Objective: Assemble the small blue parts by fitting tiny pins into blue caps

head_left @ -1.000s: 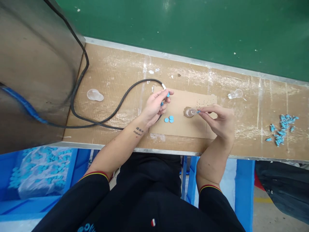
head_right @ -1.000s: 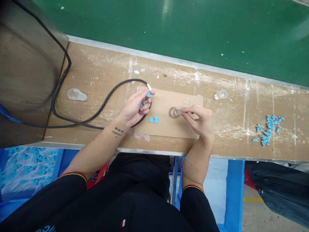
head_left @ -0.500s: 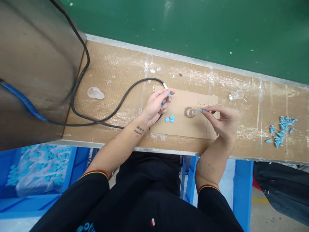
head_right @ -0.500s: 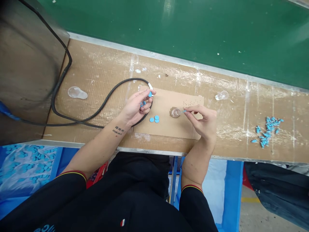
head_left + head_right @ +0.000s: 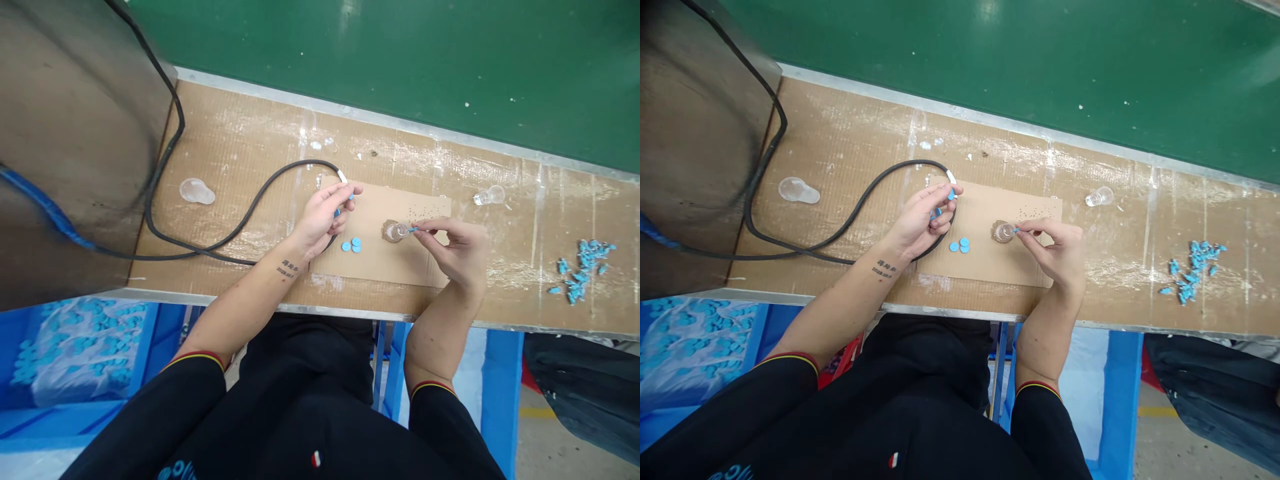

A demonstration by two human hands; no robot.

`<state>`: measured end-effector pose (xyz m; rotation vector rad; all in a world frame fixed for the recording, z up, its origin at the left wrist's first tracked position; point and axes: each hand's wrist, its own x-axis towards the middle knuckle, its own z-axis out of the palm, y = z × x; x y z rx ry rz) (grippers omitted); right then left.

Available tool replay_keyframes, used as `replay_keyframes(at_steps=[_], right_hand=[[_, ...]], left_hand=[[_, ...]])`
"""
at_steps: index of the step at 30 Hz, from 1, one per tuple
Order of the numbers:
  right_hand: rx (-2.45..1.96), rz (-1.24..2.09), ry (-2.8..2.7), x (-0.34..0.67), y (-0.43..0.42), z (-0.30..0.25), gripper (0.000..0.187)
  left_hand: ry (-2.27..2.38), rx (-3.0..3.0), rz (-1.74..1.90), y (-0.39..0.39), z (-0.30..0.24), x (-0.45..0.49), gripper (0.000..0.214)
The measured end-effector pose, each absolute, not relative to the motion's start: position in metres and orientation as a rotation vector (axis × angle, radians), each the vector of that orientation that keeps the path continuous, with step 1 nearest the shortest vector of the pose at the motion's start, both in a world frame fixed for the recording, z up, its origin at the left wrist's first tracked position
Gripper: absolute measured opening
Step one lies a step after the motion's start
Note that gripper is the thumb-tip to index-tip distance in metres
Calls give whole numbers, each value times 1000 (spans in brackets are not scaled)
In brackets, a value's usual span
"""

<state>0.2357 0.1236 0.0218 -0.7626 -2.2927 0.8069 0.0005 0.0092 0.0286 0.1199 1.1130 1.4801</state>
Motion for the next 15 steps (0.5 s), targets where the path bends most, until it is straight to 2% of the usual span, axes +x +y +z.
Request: replay_keyframes(at_steps=[15], right_hand=[[-757,817,-2313,235,124,22,3]], left_hand=[[1132,138,1455,8,33,0,15]])
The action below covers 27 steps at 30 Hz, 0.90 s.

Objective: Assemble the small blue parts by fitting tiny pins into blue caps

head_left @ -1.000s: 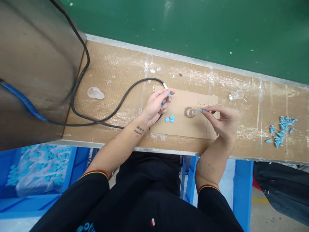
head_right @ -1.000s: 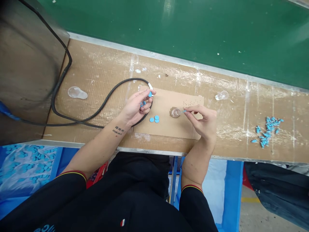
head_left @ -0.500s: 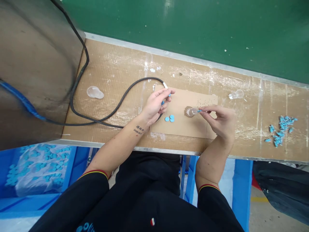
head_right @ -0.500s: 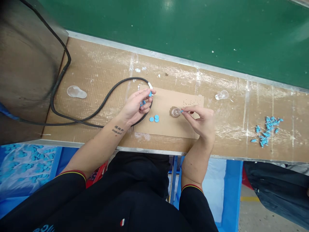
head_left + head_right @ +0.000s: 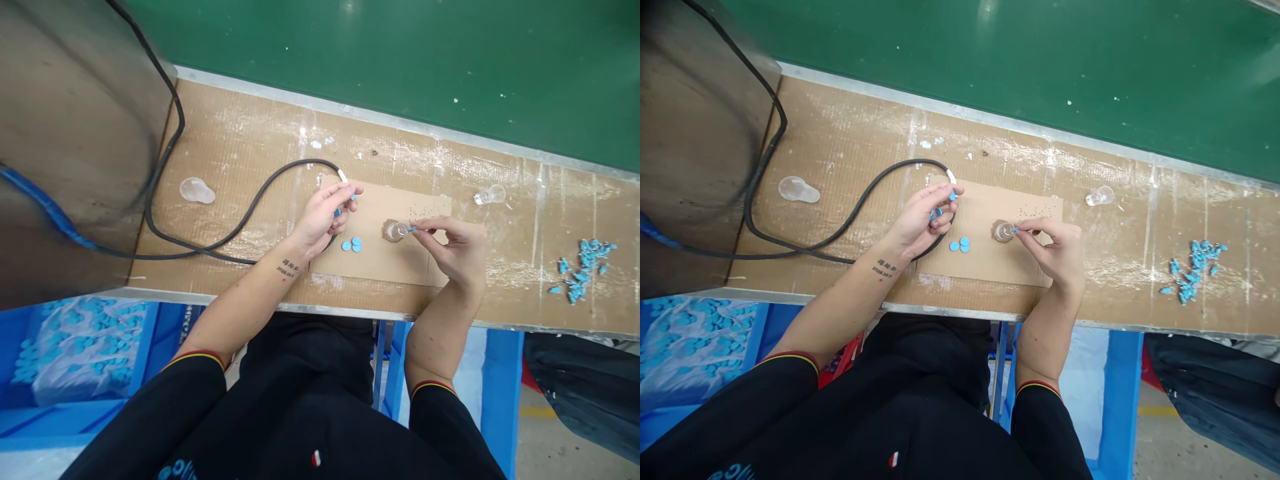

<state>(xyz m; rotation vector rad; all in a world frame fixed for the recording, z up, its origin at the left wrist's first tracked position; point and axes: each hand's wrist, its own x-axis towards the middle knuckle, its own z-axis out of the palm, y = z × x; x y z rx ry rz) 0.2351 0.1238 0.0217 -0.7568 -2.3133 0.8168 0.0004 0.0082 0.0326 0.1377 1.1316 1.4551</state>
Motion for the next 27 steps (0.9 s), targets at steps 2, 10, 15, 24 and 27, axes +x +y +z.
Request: replay_keyframes(at_steps=[2,10,15,24,27], right_hand=[[-756,829,-2294,236,124,21,2],[-724,702,-1846,229,123,6,18],[-680,662,-1727,208,108,1,20],[-602,801,-1654,197,99,-1,29],[-573,879,-1614,199,104,-4,33]], left_hand=[[1127,137,1460,8,32,0,15],[1009,214,1504,6,32,4,7],[818,242,1502,2,27,18,12],[703,375,1476,0,18,36,53],[734,400,1465,0,16,38,59]])
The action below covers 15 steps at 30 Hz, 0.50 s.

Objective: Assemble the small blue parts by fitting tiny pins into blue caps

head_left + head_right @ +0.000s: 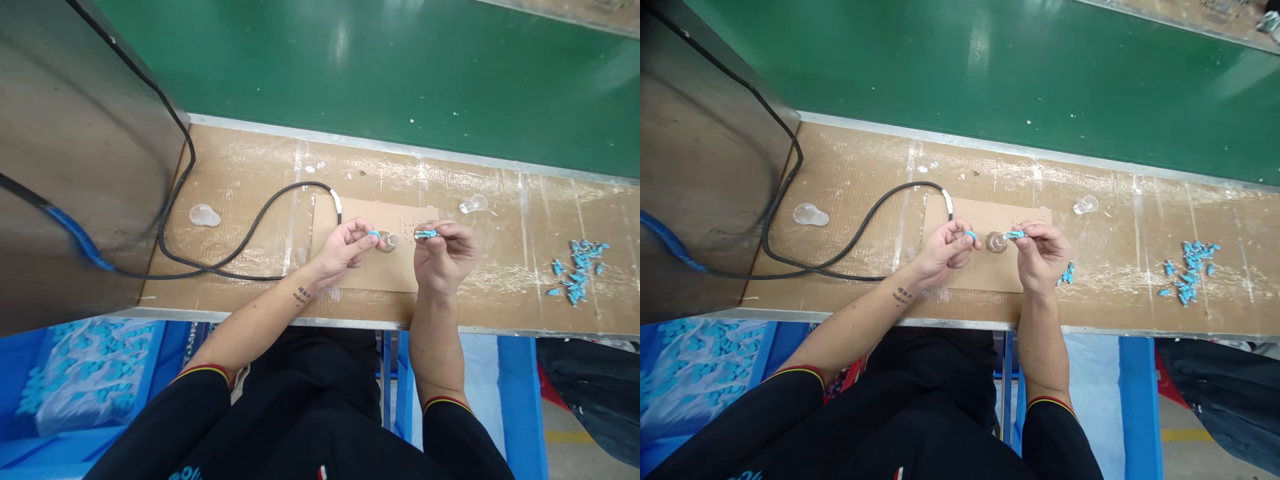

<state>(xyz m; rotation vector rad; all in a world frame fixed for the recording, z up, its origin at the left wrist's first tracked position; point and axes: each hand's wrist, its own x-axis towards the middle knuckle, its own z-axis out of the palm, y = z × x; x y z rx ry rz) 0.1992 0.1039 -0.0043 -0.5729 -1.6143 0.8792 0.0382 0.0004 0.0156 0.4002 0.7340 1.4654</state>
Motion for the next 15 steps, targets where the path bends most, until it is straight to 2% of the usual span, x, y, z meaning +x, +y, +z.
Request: replay_keyframes(at_steps=[4,10,15], right_hand=[[-528,984,-1556,199,103,-3,31],[-594,937,-1629,195,93,3,41],[-547,937,-1603,194,90,7,36]], left_hand=[[759,408,1469,0,15,40,61],[784,411,1499,0,16,43,67],[821,413,1510,-1,18,42,68]])
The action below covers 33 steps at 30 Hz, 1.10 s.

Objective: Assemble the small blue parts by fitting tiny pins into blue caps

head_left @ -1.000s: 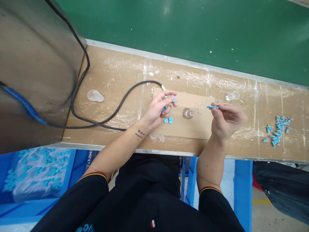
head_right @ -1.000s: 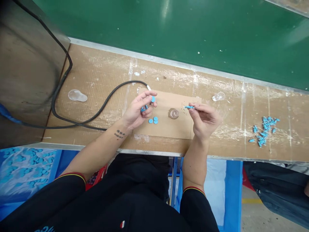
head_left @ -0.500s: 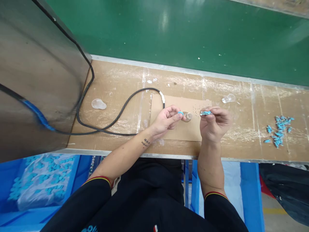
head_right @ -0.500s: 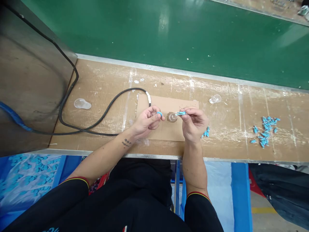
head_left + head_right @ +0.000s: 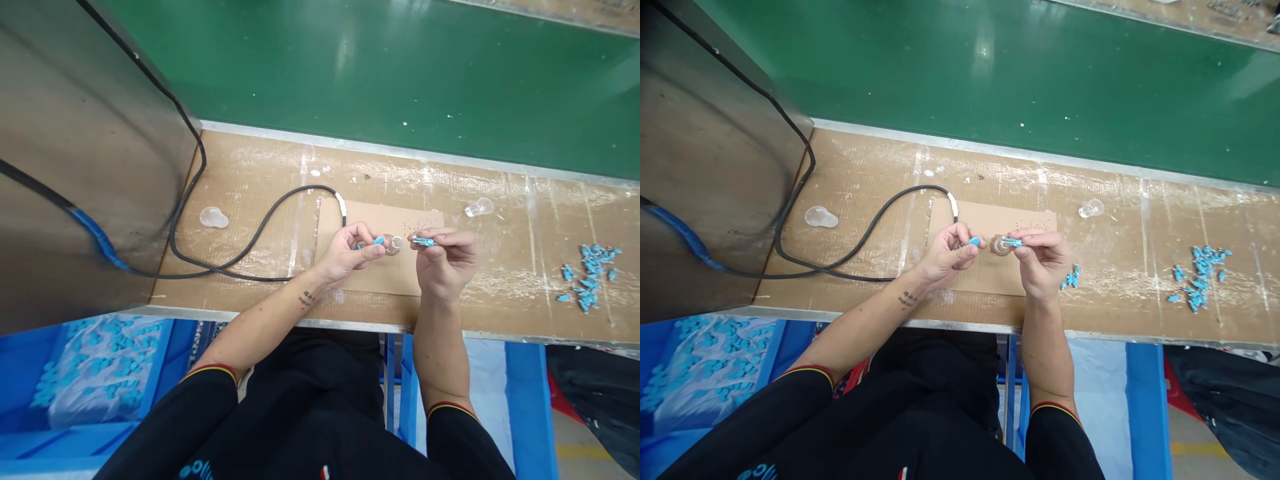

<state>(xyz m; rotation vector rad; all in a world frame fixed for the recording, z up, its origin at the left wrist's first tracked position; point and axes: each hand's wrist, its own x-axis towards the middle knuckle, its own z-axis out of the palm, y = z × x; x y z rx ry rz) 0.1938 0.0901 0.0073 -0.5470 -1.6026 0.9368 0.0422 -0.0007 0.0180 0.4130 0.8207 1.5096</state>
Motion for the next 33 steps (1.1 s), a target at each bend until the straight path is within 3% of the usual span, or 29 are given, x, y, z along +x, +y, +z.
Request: replay_keyframes(at_steps=[10,18,24,33], right_hand=[[-906,527,-1905,226,125,8,16],[-1172,592,-2026,243,150,-14,11],[-1180,620,-1956,232,156,-30,15],[-1173,652,-2044,232,162,-36,13]], left_hand=[[878,332,1634,2,21,22,51],[923,348,1637,3,22,15,52],[1004,245,1610,7,26,17,36],[1005,232,1622,7,25,19,29]])
